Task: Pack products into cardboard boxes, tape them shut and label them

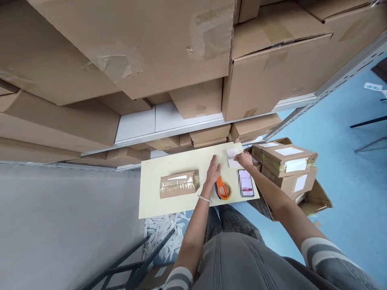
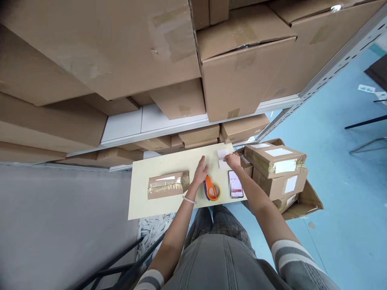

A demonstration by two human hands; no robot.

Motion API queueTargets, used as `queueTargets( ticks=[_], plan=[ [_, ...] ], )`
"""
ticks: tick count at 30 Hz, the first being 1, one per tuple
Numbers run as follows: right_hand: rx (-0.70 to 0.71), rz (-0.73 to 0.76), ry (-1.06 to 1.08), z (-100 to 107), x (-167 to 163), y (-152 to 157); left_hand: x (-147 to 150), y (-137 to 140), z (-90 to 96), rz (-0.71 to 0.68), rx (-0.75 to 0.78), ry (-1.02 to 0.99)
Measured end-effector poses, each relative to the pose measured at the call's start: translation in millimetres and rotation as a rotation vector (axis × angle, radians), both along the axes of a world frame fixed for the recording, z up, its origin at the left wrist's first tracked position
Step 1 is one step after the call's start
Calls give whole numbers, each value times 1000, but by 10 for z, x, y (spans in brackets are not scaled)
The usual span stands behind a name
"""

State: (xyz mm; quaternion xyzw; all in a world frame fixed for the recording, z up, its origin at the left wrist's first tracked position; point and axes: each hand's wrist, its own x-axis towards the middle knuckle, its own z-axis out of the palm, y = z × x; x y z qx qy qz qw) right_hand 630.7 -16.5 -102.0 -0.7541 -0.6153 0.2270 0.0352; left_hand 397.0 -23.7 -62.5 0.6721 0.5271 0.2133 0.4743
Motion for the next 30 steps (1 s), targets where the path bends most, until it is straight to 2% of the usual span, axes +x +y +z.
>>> queueTargets(
  ticks=[7, 14, 19, 25, 30],
  plan=[
    [48, -20, -51, 250, -20, 43, -65, -15, 28, 25, -15, -11],
    [194, -156, -94, 646, 9, -5, -35, 33, 48, -6, -24, -25],
    [288, -210, -13, 952, 105, -101, 170, 130, 126, -62, 14, -29],
    [408, -90, 169, 1218, 210, -297, 540, 241, 195, -117, 90, -84],
    [434, -68, 313, 1344, 281, -413, 741, 222, 228, -178, 48, 4]
  ],
)
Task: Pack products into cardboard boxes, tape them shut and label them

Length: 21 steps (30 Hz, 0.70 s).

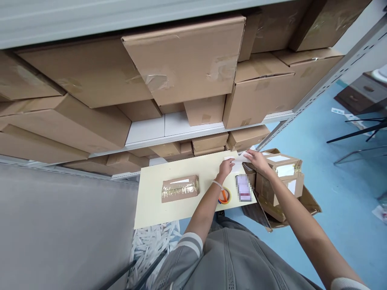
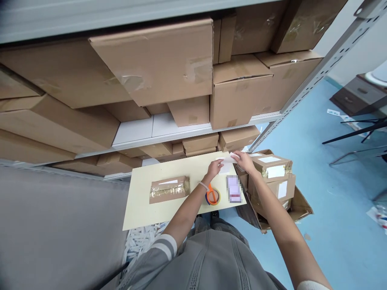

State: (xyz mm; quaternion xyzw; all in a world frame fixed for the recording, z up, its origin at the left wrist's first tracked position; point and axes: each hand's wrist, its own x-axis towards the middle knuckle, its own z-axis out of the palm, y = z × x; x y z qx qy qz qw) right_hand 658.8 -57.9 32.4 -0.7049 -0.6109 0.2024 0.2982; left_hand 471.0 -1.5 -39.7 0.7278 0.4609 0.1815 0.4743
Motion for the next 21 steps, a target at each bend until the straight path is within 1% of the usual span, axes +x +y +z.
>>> queueTargets(
  ticks=[2, 5, 10, 13, 17, 21],
  plan=[
    [14, -6, 40, -1, 30, -21, 24, -30, 14, -7, 3, 24],
    [19, -50, 65, -54, 71, -31, 20, -71, 29, -6, 16, 43],
    [-11, -236, -33, -168, 91, -18, 6, -96, 41, 0, 38, 90],
    [-26, -337, -91, -197, 70, -4, 23, -91, 43, 26, 48, 113],
    [-33, -448, -118, -170, 50, 12, 24, -95, 28, 71, 43, 129],
    [-14, -545, -133, -76, 91, 26, -41, -121, -10, 107, 18, 119]
  ],
)
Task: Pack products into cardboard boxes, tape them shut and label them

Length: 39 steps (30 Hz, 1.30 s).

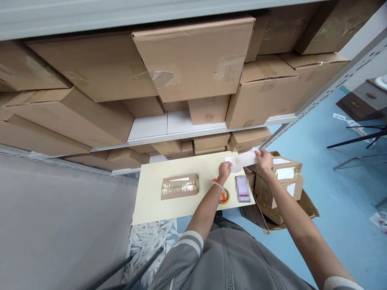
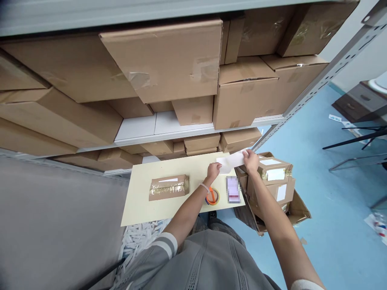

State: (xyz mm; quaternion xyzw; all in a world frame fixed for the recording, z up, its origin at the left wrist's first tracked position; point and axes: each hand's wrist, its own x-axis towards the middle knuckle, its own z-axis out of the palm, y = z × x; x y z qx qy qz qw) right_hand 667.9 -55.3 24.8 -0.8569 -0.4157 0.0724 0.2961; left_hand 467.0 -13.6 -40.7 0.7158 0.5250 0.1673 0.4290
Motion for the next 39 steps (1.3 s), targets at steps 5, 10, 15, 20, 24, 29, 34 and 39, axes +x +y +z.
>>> queueTargets(
  ticks=[5, 10, 15, 20, 24, 29, 34, 39],
  plan=[
    [19, -55, -28, 97, 93, 29, -45, -3, -43, 36, -28, -42],
    [95, -94, -34, 118, 208, 31, -49, 30, -60, 64, -62, -96],
    [157, 16, -15, 130, 197, -51, -15, 59, 0, 127, -112, -180],
    [141, 137, -9, 84, -95, -128, 61, 75, 149, 145, -484, -352],
    [82, 336, 20, 4, -403, -165, 60, 105, 294, 98, -903, -654],
    [86, 506, 121, -60, -704, -201, -84, 156, 408, 148, -903, -770],
    [141, 680, 242, -68, -914, -183, -362, 120, 399, 253, -743, -831],
    [163, 852, 257, -92, -1137, -168, -688, 36, 382, 310, -638, -848]
  ],
)
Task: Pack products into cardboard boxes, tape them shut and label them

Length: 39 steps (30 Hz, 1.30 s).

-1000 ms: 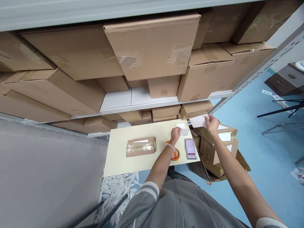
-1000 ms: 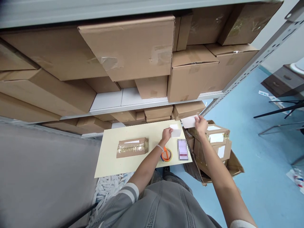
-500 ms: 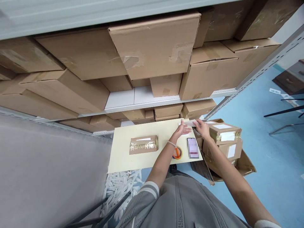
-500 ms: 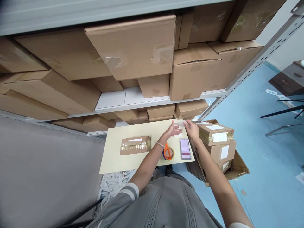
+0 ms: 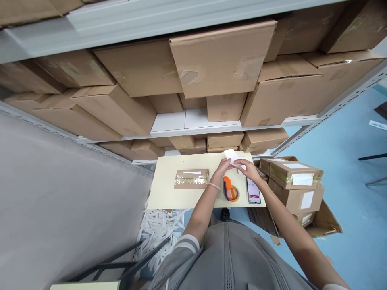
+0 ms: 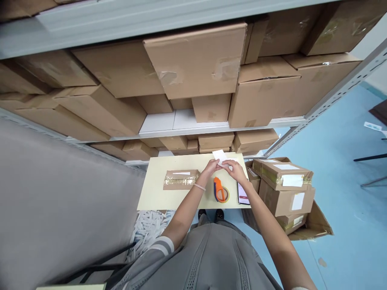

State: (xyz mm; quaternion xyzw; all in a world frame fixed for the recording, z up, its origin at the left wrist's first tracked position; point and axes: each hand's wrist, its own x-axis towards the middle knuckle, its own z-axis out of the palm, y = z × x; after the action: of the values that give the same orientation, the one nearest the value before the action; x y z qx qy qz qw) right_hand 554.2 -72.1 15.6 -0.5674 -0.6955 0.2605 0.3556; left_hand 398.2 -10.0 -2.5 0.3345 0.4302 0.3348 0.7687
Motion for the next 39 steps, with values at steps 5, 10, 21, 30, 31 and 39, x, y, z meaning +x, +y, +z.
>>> queueTargets(
  ticks=[5, 10, 21, 30, 31, 39],
  plan=[
    [15, 119, 9, -23, -334, 11, -348, -102, 0, 113, 15, 11],
    [57, 198, -6, 9, -719, 19, -766, -194, 17, 237, 16, -9],
    [81, 272, 3, 37, -1417, -41, -1591, -383, 182, 394, 16, -30],
    [80, 257, 13, -67, -1940, -162, -2013, -534, 92, 453, -46, 22],
    [86, 234, 15, -107, -1952, -203, -2053, -562, 78, 456, -50, 24],
    [-35, -313, -169, -908, -989, -870, -2439, -785, 62, 511, -79, 27]
  ],
)
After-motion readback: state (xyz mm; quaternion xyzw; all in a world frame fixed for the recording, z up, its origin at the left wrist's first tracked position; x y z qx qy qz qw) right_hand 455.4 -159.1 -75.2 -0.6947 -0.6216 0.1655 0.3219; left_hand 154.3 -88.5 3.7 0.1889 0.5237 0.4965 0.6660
